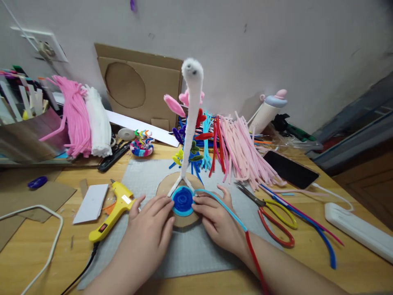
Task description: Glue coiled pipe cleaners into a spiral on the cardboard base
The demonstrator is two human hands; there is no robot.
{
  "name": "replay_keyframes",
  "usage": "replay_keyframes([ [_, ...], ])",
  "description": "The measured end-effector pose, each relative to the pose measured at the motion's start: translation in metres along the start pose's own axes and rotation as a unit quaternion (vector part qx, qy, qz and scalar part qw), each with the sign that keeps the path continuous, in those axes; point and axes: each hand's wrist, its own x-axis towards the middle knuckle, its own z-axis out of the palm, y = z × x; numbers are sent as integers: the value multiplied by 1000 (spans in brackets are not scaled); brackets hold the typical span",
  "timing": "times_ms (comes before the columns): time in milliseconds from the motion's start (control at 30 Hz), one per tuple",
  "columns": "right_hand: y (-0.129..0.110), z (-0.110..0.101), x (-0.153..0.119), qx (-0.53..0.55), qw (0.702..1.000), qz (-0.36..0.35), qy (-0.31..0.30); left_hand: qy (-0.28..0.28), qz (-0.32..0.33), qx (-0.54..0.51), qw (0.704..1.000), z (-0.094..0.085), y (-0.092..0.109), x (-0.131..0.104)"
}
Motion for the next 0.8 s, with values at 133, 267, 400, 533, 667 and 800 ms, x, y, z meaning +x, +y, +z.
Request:
replay_keyframes([
  [133,1,0,0,-4,1000,-7,0,-13,34,23,999,13,-4,10],
  [267,1,0,0,-17,1000,-5,6,-26,54,35,998,25,-4,13],
  [400,0,-1,0,-30,999,3,20,-16,56,44,997,26,-3,13],
  [533,-1,-1,0,-30,999,4,12,-7,53,45,998,28,-3,11],
  [667,-1,-1,0,-18,1000,1,7,-18,56,44,997,31,-5,10],
  [800,-1,-1,-1,-18,1000,-4,9,-26,77,38,996,24,-4,7],
])
